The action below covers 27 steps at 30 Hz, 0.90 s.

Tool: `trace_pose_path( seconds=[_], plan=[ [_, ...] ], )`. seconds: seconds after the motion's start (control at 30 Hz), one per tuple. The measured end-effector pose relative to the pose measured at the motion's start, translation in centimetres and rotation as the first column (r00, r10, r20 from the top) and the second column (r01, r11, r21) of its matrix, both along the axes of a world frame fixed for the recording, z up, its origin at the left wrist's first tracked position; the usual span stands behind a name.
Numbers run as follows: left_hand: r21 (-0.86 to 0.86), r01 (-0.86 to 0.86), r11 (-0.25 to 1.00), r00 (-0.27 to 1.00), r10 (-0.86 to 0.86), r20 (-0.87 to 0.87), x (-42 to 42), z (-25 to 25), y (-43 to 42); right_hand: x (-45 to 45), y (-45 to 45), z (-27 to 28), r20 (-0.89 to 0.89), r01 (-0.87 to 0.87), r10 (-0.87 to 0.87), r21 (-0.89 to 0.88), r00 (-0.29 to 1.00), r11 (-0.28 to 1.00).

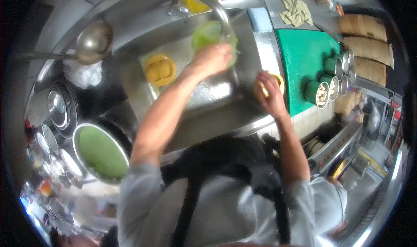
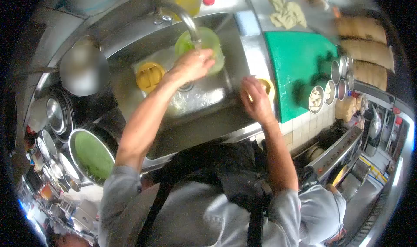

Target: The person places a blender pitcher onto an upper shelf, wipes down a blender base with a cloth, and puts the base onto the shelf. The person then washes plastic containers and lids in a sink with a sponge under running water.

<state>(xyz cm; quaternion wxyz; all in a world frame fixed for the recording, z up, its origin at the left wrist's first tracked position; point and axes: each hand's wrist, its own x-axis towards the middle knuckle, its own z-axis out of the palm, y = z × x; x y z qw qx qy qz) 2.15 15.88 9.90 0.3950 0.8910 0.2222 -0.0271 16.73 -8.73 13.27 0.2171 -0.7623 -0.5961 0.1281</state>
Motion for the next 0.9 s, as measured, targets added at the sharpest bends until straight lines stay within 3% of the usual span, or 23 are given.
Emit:
trace_pose_path(
  seconds=[0.03, 0.07, 0.1, 0.13, 0.2, 0.3, 0.37, 0.43, 0.47, 0.53, 0.57, 0.63, 0.7, 0.73, 0.8, 0.9],
  plan=[
    [0.003, 0.004, 1.000, 1.000, -0.004, 0.006, -0.1, -0.7, 0.1, 0.8, 1.3, -0.1, 0.006, 0.004, -0.004, 0.003, 1.000, 1.000],
    [-0.233, -0.145, 0.962, 0.986, 0.161, 0.050, -0.5, -1.2, 0.2, 1.6, 2.8, -0.3, 0.022, 0.005, -0.006, 0.023, 1.000, 1.000],
    [-0.460, -0.272, 0.845, 0.943, 0.329, 0.048, -1.0, -1.6, 0.1, 2.4, 4.4, -0.6, 0.033, 0.003, -0.004, 0.040, 0.999, 0.999],
    [-0.456, -0.277, 0.846, 0.941, 0.334, 0.047, -1.3, -2.0, 0.0, 3.4, 6.1, -0.8, 0.079, 0.012, -0.015, 0.042, 0.997, 0.999],
    [-0.691, -0.264, 0.673, 0.911, 0.409, 0.049, -2.3, -2.3, -0.1, 5.7, 9.6, -1.6, 0.159, 0.010, -0.023, 0.079, 0.987, 0.997],
    [-0.728, -0.242, 0.642, 0.905, 0.420, 0.069, -3.0, -1.8, -0.9, 9.1, 14.3, -3.3, 0.284, 0.002, -0.044, 0.146, 0.958, 0.989],
    [-0.696, -0.238, 0.677, 0.928, 0.370, 0.043, -2.8, -1.8, -1.0, 10.9, 16.5, -4.5, 0.248, 0.041, -0.068, 0.112, 0.966, 0.993],
    [-0.564, -0.156, 0.811, 0.861, 0.392, 0.325, -2.7, -3.7, -1.4, 11.4, 17.8, -5.2, 0.211, 0.076, -0.090, 0.074, 0.973, 0.994],
    [-0.501, -0.205, 0.841, 0.939, 0.313, 0.141, -3.0, 0.4, -0.1, 11.5, 18.4, -5.5, 0.313, 0.089, -0.096, 0.037, 0.945, 0.995],
    [-0.447, -0.265, 0.855, 0.946, 0.320, 0.052, -2.6, 1.8, 0.5, 11.8, 19.5, -5.4, 0.414, 0.093, -0.087, 0.006, 0.906, 0.996],
    [-0.389, -0.313, 0.866, 0.945, 0.324, -0.039, -2.6, 2.1, 0.8, 11.9, 20.0, -5.0, 0.331, 0.146, -0.116, -0.068, 0.936, 0.987],
    [-0.371, -0.318, 0.873, 0.936, 0.351, 0.023, -3.2, -0.3, 0.5, 12.0, 20.7, -4.3, 0.249, 0.180, -0.141, -0.139, 0.958, 0.974],
    [-0.353, -0.319, 0.879, 0.926, 0.369, 0.082, -3.7, 0.0, 0.4, 11.6, 20.5, -3.6, -0.088, 0.194, -0.223, -0.258, 0.971, 0.946],
    [-0.343, -0.335, 0.877, 0.931, 0.364, 0.022, -4.1, 0.3, 0.4, 10.8, 19.9, -4.1, -0.091, 0.181, -0.210, -0.252, 0.973, 0.950],
    [-0.318, -0.385, 0.866, 0.919, 0.393, -0.041, -4.9, 1.1, 0.2, 8.2, 18.1, -5.8, -0.536, 0.042, 0.030, 0.121, 0.844, 0.992],
    [-0.081, -0.476, 0.876, 0.876, 0.480, 0.040, -6.3, 1.9, -0.4, 0.9, 16.7, -3.6, -0.635, 0.041, 0.051, 0.130, 0.771, 0.991]
  ],
)
